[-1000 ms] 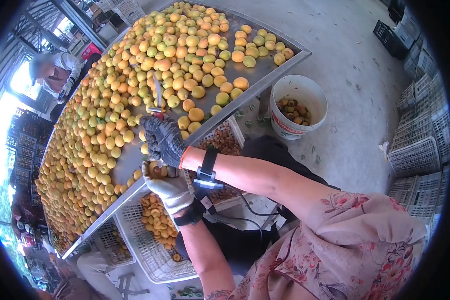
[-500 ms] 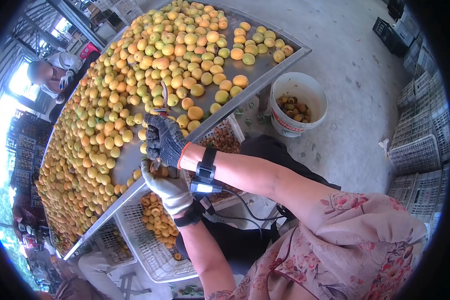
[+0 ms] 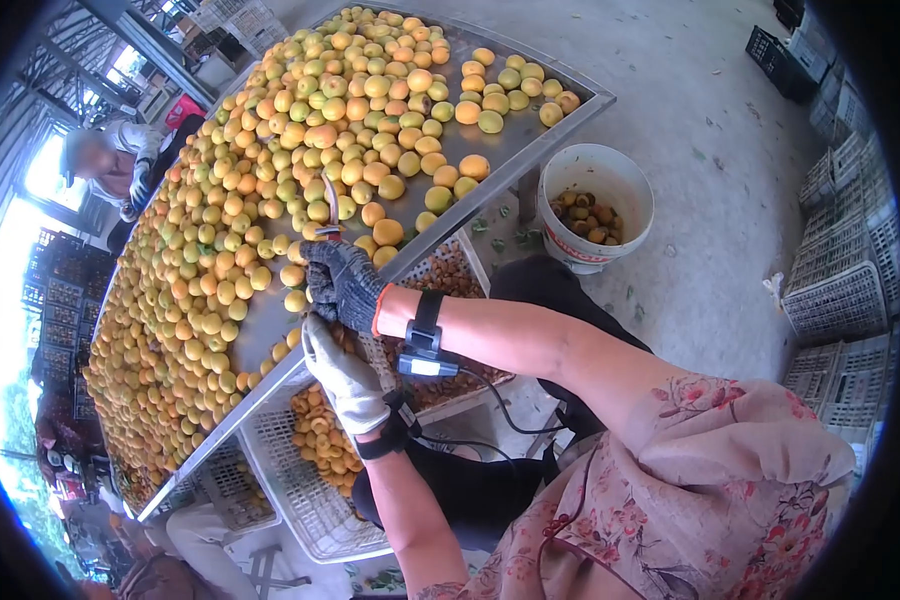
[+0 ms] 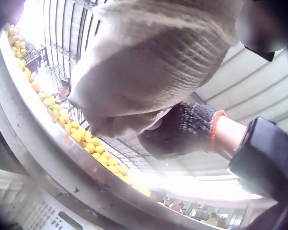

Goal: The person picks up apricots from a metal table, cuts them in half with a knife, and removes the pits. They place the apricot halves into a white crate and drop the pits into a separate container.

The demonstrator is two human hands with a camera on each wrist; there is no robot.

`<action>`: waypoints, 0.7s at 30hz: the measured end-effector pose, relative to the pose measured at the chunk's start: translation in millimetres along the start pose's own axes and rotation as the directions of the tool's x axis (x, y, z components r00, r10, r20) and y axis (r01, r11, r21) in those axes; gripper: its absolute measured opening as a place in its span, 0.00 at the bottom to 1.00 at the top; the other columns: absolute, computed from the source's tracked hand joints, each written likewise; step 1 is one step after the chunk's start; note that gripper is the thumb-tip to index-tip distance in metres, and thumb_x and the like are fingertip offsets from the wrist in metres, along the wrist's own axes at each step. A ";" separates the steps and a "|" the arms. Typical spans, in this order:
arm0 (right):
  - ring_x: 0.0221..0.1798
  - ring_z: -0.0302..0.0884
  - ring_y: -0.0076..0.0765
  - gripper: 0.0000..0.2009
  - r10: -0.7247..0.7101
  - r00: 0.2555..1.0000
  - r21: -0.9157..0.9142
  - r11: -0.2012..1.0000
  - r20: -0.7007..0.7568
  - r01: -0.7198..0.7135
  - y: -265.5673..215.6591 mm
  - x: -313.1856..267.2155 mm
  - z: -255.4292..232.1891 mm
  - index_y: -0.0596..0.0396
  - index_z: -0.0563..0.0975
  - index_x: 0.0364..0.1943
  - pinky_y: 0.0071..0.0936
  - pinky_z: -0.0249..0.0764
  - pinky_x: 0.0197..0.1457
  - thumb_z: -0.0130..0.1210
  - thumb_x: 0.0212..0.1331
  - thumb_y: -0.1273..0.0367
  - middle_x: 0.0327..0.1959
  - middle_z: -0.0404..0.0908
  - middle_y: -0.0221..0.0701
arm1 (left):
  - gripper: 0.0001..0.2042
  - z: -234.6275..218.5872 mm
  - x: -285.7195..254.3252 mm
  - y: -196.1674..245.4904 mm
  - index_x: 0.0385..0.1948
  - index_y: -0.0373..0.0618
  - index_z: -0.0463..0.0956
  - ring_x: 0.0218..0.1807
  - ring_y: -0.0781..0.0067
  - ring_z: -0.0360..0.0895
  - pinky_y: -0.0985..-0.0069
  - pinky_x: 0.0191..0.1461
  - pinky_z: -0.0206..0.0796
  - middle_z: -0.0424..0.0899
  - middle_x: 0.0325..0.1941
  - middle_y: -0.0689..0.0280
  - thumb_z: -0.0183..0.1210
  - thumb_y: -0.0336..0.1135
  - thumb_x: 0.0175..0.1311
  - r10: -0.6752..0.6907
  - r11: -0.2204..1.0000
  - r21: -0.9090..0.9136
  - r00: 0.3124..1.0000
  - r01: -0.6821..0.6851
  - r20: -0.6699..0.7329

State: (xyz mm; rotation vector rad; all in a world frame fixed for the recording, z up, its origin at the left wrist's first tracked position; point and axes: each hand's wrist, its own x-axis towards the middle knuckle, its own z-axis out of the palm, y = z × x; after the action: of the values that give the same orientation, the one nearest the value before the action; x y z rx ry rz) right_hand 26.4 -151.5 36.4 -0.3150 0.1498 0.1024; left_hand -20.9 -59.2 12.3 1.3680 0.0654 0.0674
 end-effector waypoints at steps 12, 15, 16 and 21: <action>0.12 0.56 0.12 0.09 -0.117 0.993 -0.772 0.628 0.025 0.094 -26.8 -23.6 -0.8 0.50 0.76 0.31 0.16 0.51 0.12 0.58 0.60 0.61 0.14 0.66 0.16 | 0.18 -71.5 -20.7 26.5 0.36 0.31 0.76 0.35 0.54 0.77 0.67 0.42 0.67 0.81 0.32 0.49 0.53 0.43 0.65 -0.085 0.681 0.695 0.967 0.232 -0.239; 0.14 0.57 0.12 0.11 0.000 1.000 -0.666 0.746 0.005 0.003 -51.4 -32.7 -2.7 0.50 0.77 0.35 0.14 0.51 0.14 0.57 0.61 0.59 0.16 0.66 0.16 | 0.21 -123.4 -13.0 31.6 0.44 0.33 0.74 0.39 0.50 0.78 0.62 0.45 0.68 0.80 0.44 0.49 0.52 0.46 0.64 0.173 0.381 0.854 0.881 0.353 -0.441; 0.14 0.57 0.12 0.11 0.001 1.000 -0.659 0.752 0.010 0.006 -56.1 -32.6 -9.7 0.50 0.77 0.35 0.14 0.51 0.14 0.57 0.61 0.59 0.16 0.66 0.16 | 0.22 -134.0 -7.8 31.8 0.47 0.34 0.72 0.40 0.48 0.77 0.61 0.46 0.68 0.79 0.49 0.49 0.52 0.47 0.64 0.292 0.231 0.873 0.825 0.430 -0.484; 0.18 0.61 0.13 0.10 -0.002 1.000 -0.639 0.769 -0.002 0.000 -79.0 -26.3 -21.4 0.52 0.78 0.39 0.15 0.56 0.19 0.54 0.64 0.61 0.19 0.69 0.18 | 0.23 -82.3 68.5 36.2 0.57 0.36 0.67 0.48 0.50 0.75 0.61 0.54 0.65 0.76 0.52 0.47 0.51 0.40 0.63 0.320 0.532 0.847 0.927 -0.005 -0.196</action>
State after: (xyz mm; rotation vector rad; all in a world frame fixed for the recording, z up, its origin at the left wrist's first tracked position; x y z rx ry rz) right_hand 7.5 -235.0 44.3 -1.0071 0.1131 0.1510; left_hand 39.9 34.3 30.8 2.3427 0.2826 0.4910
